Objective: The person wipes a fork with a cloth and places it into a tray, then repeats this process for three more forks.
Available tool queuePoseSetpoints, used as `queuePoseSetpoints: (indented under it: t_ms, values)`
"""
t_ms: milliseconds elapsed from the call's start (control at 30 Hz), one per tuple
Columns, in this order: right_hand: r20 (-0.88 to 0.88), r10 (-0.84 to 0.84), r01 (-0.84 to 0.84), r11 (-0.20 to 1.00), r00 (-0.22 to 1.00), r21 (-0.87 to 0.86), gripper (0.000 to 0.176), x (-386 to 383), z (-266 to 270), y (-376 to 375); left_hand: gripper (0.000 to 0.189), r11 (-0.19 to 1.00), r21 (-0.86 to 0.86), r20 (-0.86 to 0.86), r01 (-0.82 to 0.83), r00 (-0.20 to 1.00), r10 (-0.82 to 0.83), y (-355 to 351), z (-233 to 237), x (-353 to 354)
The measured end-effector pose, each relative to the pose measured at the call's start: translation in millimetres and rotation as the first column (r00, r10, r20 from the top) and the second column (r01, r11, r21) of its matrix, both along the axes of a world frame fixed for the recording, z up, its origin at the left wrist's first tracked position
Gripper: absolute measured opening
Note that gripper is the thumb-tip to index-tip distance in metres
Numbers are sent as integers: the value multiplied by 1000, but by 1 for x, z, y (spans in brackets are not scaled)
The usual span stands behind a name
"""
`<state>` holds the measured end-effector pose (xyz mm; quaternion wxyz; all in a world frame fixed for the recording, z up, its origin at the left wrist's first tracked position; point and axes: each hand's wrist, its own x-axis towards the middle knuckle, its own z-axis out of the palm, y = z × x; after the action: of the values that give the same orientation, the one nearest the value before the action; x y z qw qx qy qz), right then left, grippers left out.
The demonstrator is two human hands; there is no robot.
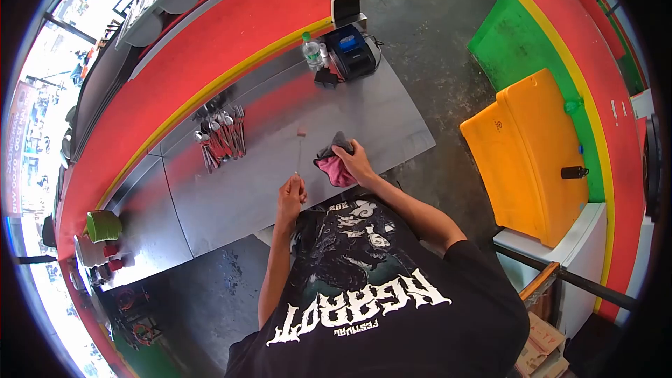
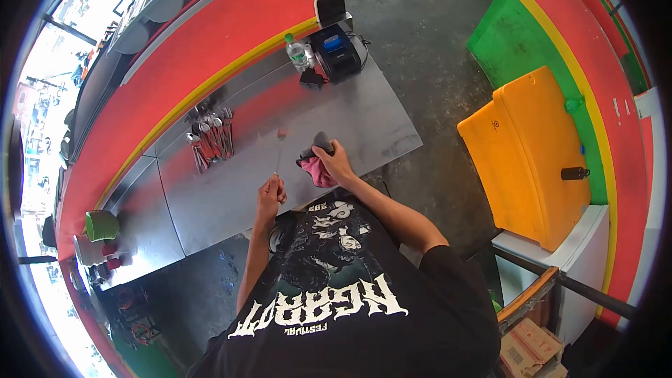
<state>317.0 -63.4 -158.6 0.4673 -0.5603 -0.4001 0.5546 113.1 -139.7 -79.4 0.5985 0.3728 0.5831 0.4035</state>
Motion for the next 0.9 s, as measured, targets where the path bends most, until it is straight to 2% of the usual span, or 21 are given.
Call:
queuePoseSetpoints:
  t_ms: [67, 200, 233, 333, 367, 467, 567, 667, 767, 900]
  values:
    - [-118, 122, -120, 993, 985, 18, 30, 4, 30, -6, 46, 999, -21, 3, -32, 999, 32, 0, -5, 2]
    - [-273, 351, -299, 930, 896, 216, 30, -6, 47, -12, 43, 998, -60, -24, -11, 1000, 9, -1, -19, 9]
    - [-125, 393, -374, 915, 911, 151, 30, -5, 54, -12, 42, 998, -66, -33, 6, 999, -8, -2, -23, 13]
    - [386, 280, -453, 745, 879, 491, 36, -13, 44, -12, 42, 998, -31, -124, 57, 990, -61, -6, -34, 26]
    - [380, 283, -448, 760, 881, 471, 43, -14, 40, -11, 40, 996, -83, -105, 35, 994, -44, -8, -35, 27]
    - [429, 250, -410, 849, 868, 334, 41, -9, 37, -9, 39, 985, -128, 24, 113, 994, -111, -14, -37, 26]
    - [511, 180, -362, 888, 840, 282, 39, 0, 29, -5, 40, 981, -99, 98, 164, 983, -155, -21, -38, 25]
    - [525, 22, -197, 939, 851, 280, 38, 4, 12, 1, 41, 974, -96, 115, 204, 975, -192, -22, -23, 28]
    - [539, -83, -29, 980, 838, 196, 37, 11, 3, 11, 42, 970, -89, 106, 225, 971, -215, -21, -12, 31]
    - [565, -73, -7, 990, 822, 138, 39, 15, -6, 17, 42, 968, -93, 110, 232, 969, -222, -18, -12, 30]
